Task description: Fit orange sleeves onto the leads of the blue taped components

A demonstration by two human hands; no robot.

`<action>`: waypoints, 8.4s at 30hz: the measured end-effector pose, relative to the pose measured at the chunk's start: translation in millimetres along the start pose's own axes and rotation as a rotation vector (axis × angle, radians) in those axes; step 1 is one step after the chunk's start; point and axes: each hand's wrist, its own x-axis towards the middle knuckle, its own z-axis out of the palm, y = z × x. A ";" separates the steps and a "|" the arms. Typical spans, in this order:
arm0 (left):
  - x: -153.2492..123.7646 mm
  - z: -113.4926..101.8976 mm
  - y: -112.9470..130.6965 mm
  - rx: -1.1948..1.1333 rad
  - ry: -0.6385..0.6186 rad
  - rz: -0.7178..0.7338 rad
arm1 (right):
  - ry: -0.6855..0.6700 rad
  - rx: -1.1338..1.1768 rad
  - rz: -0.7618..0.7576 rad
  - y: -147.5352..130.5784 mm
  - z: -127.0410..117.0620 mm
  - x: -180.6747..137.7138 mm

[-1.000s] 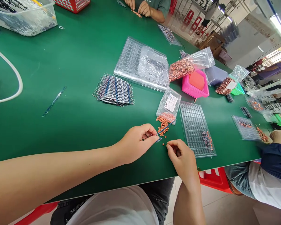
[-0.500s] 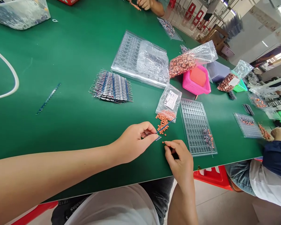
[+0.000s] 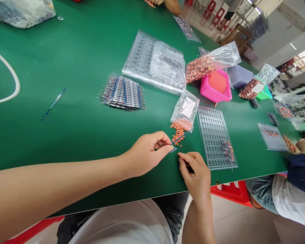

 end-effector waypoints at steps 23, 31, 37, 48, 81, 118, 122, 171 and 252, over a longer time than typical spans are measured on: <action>-10.5 3.7 -0.9 -0.069 -0.160 0.061 | 0.169 0.463 0.182 -14.3 -0.8 3.7; -26.1 12.2 1.0 -0.160 -0.264 0.084 | 0.258 0.715 0.218 -10.0 14.0 -9.3; -27.0 14.5 -1.8 -0.163 -0.236 0.124 | 0.242 0.583 0.160 -18.7 8.7 -9.1; -31.5 16.1 -5.4 -0.110 -0.226 0.131 | 0.320 0.394 0.087 -24.7 12.4 -11.1; -30.5 20.9 -2.6 -0.379 -0.205 -0.035 | 0.426 0.170 -0.050 -27.5 17.6 -13.5; -24.8 19.5 0.4 -0.336 -0.150 -0.079 | 0.398 0.308 -0.002 -25.1 15.5 -13.8; -19.7 18.6 0.9 -0.372 -0.104 -0.139 | 0.336 0.462 0.036 -22.2 11.8 -13.3; -16.8 17.6 4.3 -0.383 -0.144 -0.258 | 0.091 0.720 0.137 -14.1 5.3 -11.0; -12.9 10.6 -1.8 0.007 -0.255 -0.065 | -0.138 0.831 0.162 -9.2 -5.4 -4.2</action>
